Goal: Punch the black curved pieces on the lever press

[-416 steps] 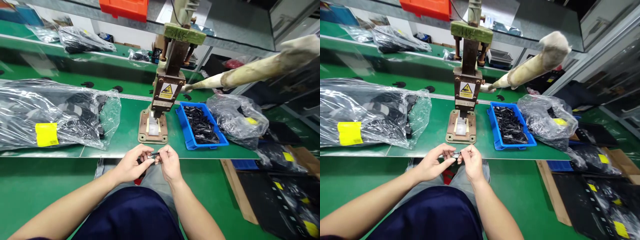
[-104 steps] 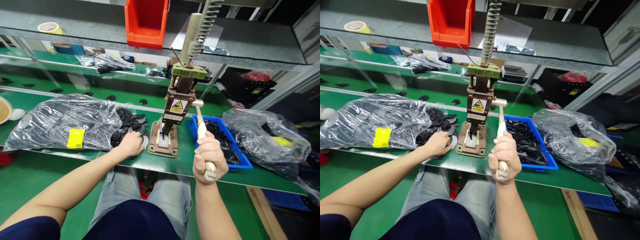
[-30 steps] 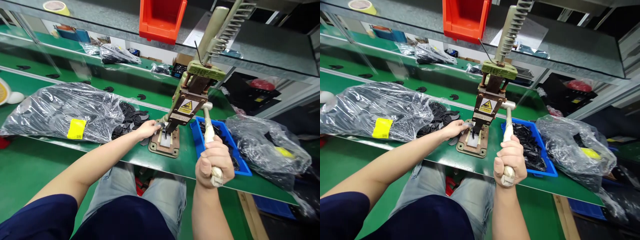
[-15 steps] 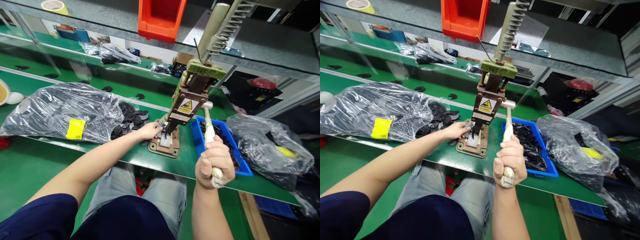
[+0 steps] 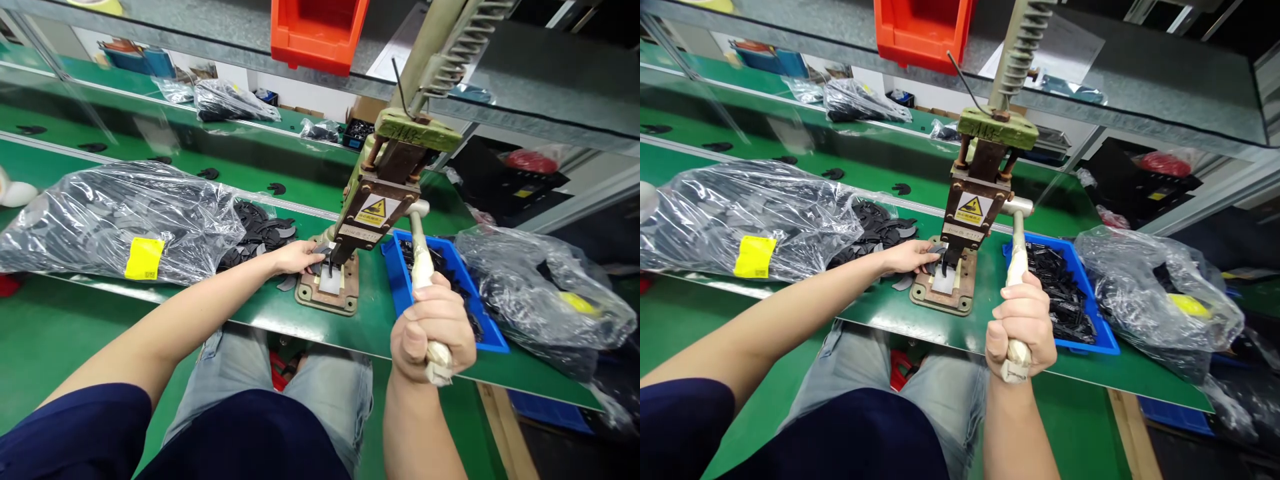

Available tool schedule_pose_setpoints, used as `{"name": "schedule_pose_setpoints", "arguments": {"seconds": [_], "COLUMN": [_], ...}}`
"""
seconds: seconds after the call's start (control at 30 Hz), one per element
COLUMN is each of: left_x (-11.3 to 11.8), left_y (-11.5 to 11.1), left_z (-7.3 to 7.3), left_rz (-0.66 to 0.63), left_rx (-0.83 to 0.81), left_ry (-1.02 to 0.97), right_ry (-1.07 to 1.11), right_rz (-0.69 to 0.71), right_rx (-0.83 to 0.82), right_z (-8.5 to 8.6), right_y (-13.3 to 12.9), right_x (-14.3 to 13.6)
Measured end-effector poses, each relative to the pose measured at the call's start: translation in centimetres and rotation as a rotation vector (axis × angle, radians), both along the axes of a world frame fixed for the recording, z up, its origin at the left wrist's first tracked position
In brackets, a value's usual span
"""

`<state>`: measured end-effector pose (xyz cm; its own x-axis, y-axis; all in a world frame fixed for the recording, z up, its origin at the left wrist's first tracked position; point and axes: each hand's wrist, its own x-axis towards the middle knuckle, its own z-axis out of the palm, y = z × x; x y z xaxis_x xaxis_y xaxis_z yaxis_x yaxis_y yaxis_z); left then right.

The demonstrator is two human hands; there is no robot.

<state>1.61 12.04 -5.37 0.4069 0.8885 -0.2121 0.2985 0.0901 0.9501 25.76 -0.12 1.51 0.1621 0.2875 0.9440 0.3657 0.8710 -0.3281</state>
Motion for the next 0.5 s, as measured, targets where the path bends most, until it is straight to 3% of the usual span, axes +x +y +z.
{"name": "schedule_pose_setpoints", "arguments": {"seconds": [0.3,0.5], "left_x": [0.3,0.8], "left_y": [0.1,0.4], "left_z": [-0.8,0.2], "left_rz": [0.078,0.098], "left_rx": [0.008,-0.123], "left_ry": [-0.012,0.054], "right_ry": [0.058,0.135], "right_rz": [0.000,-0.044], "right_rx": [0.009,0.065], "right_z": [-0.1,-0.2], "right_y": [0.2,0.9], "right_x": [-0.6,-1.2]}}
